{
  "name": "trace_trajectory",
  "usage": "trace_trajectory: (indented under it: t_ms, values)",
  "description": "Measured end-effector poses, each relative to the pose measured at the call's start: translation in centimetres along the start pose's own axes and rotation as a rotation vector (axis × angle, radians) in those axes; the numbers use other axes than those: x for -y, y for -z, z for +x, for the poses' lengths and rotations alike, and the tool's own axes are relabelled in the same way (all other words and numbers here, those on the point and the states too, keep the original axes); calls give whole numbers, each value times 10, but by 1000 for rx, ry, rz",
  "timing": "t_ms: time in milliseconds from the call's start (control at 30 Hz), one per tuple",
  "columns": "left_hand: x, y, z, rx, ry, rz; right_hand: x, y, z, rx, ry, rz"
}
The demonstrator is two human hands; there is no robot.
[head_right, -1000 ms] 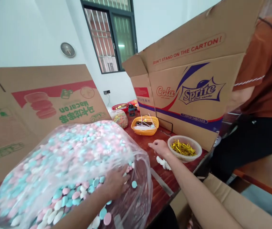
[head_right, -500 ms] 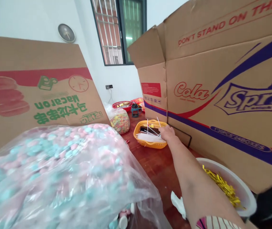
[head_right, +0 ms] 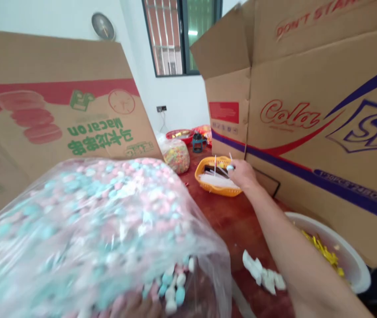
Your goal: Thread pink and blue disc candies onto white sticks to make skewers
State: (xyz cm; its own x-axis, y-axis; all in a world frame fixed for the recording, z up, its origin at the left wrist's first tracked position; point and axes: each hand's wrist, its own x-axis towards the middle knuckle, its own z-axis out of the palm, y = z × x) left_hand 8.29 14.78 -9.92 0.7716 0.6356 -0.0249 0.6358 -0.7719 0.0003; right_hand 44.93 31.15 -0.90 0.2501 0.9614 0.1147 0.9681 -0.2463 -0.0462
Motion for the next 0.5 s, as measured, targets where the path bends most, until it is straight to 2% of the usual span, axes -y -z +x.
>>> trace_trajectory:
  t_ms: [67, 167, 200, 233, 267, 333, 367, 433, 500]
  values:
    - [-9, 13, -17, 16, 81, 30, 24, -5, -71, 86, 161, 112]
    - [-9, 36, -29, 38, 192, 118, 84, -13, -196, 302, 779, 533]
    - [-8, 43, -32, 42, 209, 159, 109, -15, -230, 347, 887, 561]
    - [-7, 49, -35, 27, 205, 203, 134, -16, -256, 358, 874, 516]
    - [-6, 55, -39, -8, 189, 251, 157, -16, -272, 347, 744, 438]
    - [-4, 62, -56, -98, 134, 339, 187, -15, -284, 275, 550, 386]
    - [-2, 63, -69, -142, 100, 375, 191, -12, -284, 242, 476, 368]
    - [7, 59, -105, -212, 45, 422, 180, -2, -280, 185, 381, 345]
    - [21, 51, -149, -287, 26, 445, 148, 10, -277, 128, 258, 302]
